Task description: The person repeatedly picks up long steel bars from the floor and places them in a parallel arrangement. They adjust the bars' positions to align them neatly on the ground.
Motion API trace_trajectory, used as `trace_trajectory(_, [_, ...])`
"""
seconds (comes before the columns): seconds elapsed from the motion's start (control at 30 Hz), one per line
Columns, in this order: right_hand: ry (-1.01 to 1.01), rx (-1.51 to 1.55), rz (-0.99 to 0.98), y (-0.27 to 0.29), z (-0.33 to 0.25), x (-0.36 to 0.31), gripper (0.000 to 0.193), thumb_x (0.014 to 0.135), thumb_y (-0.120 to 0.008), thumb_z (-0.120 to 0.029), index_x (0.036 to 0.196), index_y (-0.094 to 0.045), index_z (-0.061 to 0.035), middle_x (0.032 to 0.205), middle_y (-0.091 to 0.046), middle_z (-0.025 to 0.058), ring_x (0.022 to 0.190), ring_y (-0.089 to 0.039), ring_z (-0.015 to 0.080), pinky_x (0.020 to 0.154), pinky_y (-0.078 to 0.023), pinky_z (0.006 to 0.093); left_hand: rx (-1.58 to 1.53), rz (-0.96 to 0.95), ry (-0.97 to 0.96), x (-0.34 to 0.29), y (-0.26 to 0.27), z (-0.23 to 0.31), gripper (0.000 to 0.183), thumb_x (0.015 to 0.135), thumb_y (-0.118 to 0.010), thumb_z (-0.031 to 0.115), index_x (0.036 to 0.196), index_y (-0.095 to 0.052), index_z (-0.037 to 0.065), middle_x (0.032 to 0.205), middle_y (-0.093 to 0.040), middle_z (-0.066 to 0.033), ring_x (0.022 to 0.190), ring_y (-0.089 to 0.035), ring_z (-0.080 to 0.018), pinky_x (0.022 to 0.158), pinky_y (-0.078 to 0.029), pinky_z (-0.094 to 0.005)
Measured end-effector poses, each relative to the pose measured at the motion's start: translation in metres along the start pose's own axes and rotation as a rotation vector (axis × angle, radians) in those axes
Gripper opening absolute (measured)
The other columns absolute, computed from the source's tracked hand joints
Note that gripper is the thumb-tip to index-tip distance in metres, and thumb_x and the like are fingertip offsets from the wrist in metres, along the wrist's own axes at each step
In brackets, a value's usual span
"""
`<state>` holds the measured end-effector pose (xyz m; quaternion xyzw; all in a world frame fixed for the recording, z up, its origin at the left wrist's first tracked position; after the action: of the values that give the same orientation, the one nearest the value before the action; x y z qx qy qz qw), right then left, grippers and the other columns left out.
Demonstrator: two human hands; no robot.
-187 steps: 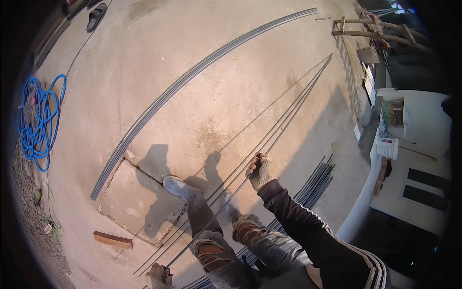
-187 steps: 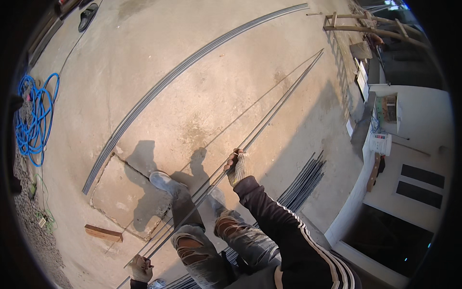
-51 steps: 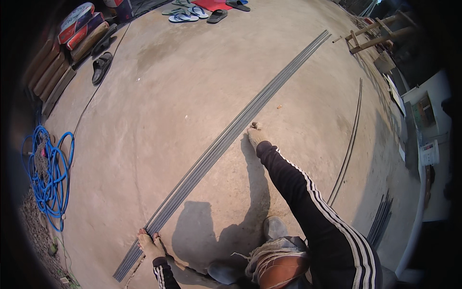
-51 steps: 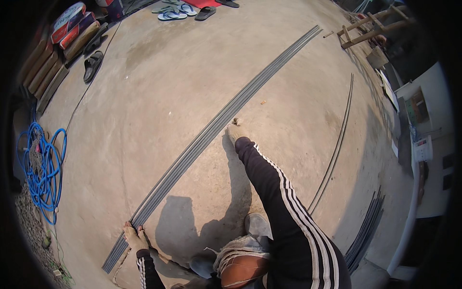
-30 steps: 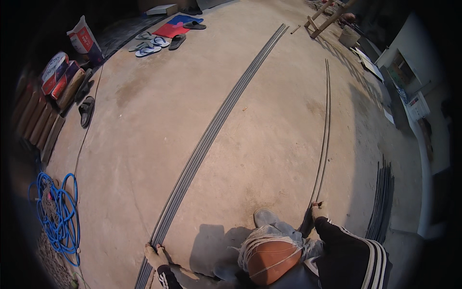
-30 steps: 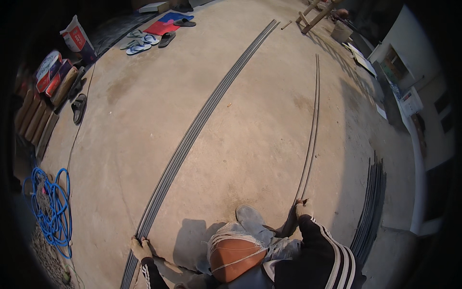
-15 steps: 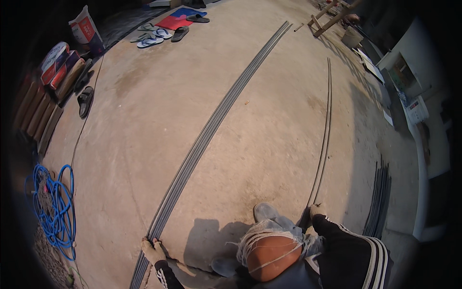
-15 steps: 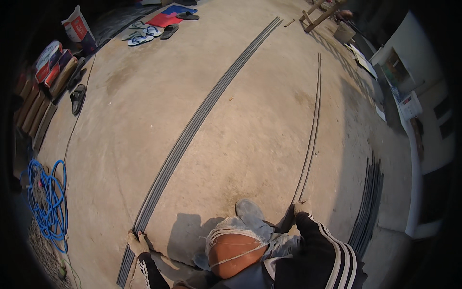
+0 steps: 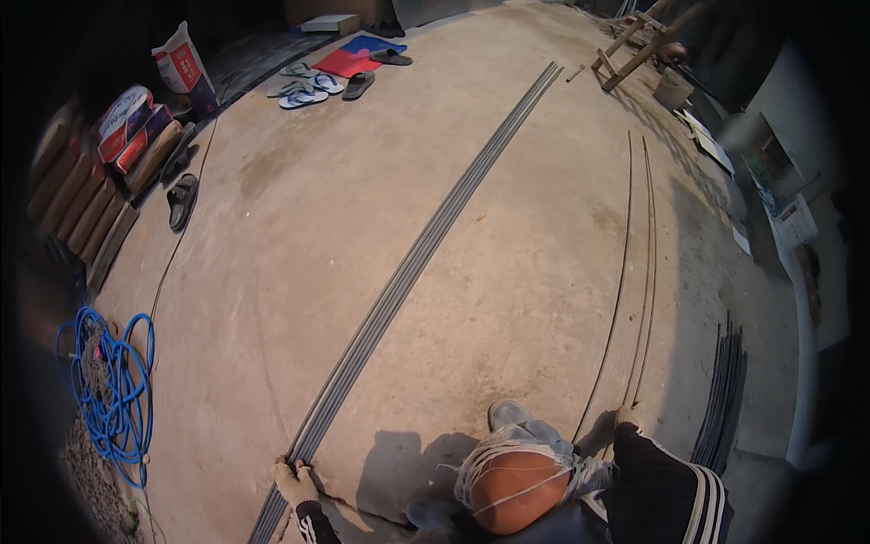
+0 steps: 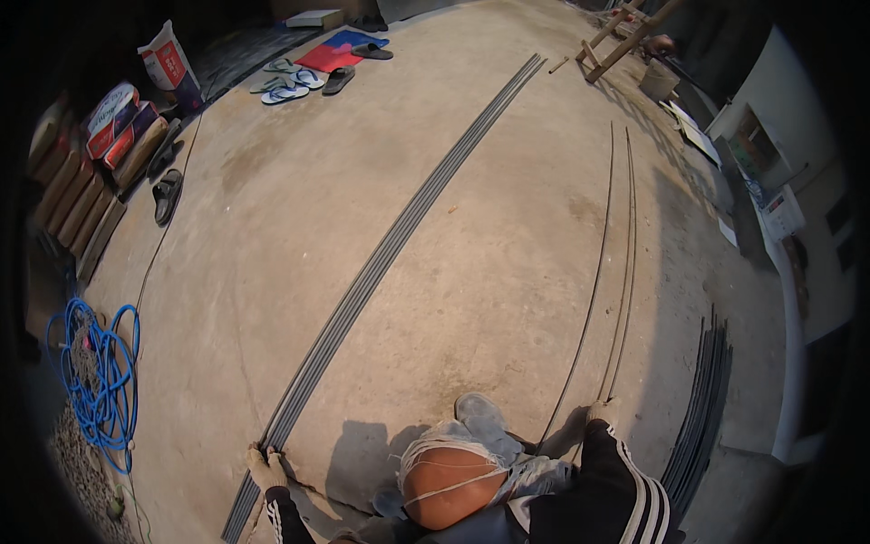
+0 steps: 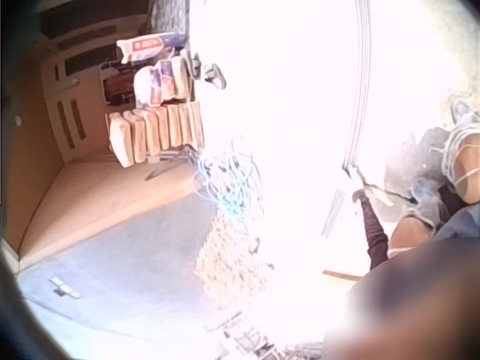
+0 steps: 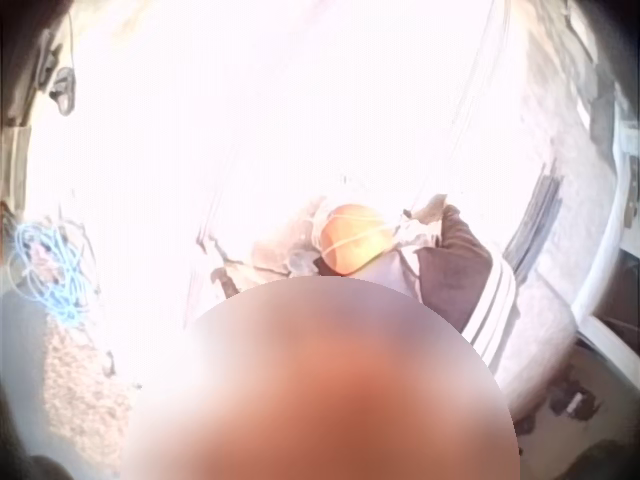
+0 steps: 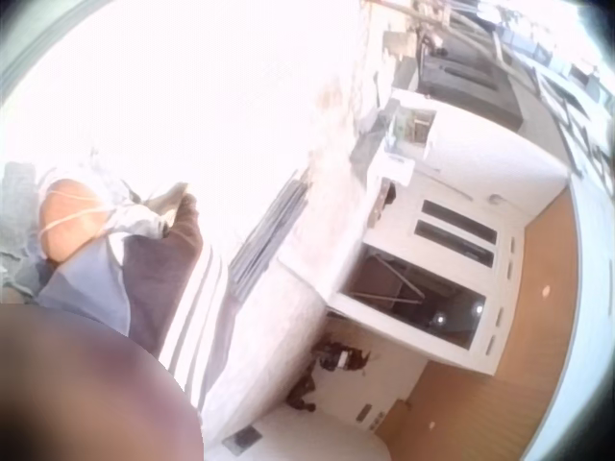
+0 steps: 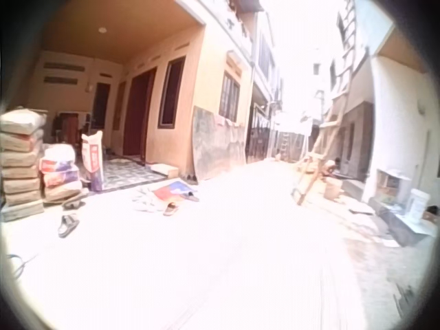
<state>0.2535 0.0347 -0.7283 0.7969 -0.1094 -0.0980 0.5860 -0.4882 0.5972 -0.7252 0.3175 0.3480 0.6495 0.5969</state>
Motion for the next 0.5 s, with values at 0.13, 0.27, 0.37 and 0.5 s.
trace_trajectory(0.13, [-0.037, -0.044, 0.211, 0.063, -0.018, 0.049, 0.042, 0.098, -0.053, -0.039, 0.111, -0.063, -0.0005, 0.109, -0.070, 0.0278, 0.104, -0.067, 0.0460, 0.087, -0.051, 0.0516, 0.013, -0.006, -0.032, 0.004, 0.002, 0.006, 0.048, 0.085, -0.068, 0.003, 0.129, -0.057, -0.012, 0.138, -0.055, -0.0276, 0.133, -0.050, -0.0402, 0.114, -0.040, -0.0425])
trace_trajectory(0.27, [0.068, -0.116, 0.199, 0.147, -0.057, 0.081, 0.038, 0.099, -0.049, -0.035, 0.109, -0.061, -0.0004, 0.107, -0.068, 0.0289, 0.103, -0.065, 0.0474, 0.088, -0.050, 0.0514, -0.066, 0.010, -0.073, 0.013, 0.005, 0.023, 0.045, 0.086, -0.068, 0.002, 0.128, -0.058, -0.011, 0.138, -0.055, -0.0270, 0.131, -0.052, -0.0395, 0.112, -0.042, -0.0417])
trace_trajectory(0.37, [0.197, -0.107, 0.189, 0.204, -0.095, 0.089, 0.032, 0.096, -0.050, -0.028, 0.107, -0.058, 0.0018, 0.102, -0.067, 0.0284, 0.100, -0.064, 0.0495, 0.085, -0.050, 0.0514, -0.141, 0.055, -0.149, 0.029, 0.008, 0.050, 0.044, 0.088, -0.068, 0.003, 0.129, -0.058, -0.010, 0.138, -0.056, -0.0265, 0.130, -0.053, -0.0392, 0.111, -0.043, -0.0414])
trace_trajectory(0.5, [0.370, -0.163, 0.327, 0.279, -0.146, 0.091, 0.023, 0.091, -0.051, -0.021, 0.099, -0.054, 0.0003, 0.094, -0.064, 0.0295, 0.091, -0.063, 0.0506, 0.078, -0.049, 0.0532, -0.041, 0.085, -0.210, 0.048, 0.013, 0.100, 0.048, 0.089, -0.069, 0.010, 0.133, -0.057, -0.007, 0.140, -0.056, -0.0242, 0.132, -0.052, -0.0382, 0.112, -0.041, -0.0443])
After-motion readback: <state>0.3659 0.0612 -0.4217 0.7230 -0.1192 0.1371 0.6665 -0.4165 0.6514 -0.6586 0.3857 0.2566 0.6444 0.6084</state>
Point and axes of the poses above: each hand's wrist, its own x-axis towards the middle knuckle, its own y-axis out of the back of the hand, z = x × y, the point moved 8 cm from there along x, towards the middle knuckle
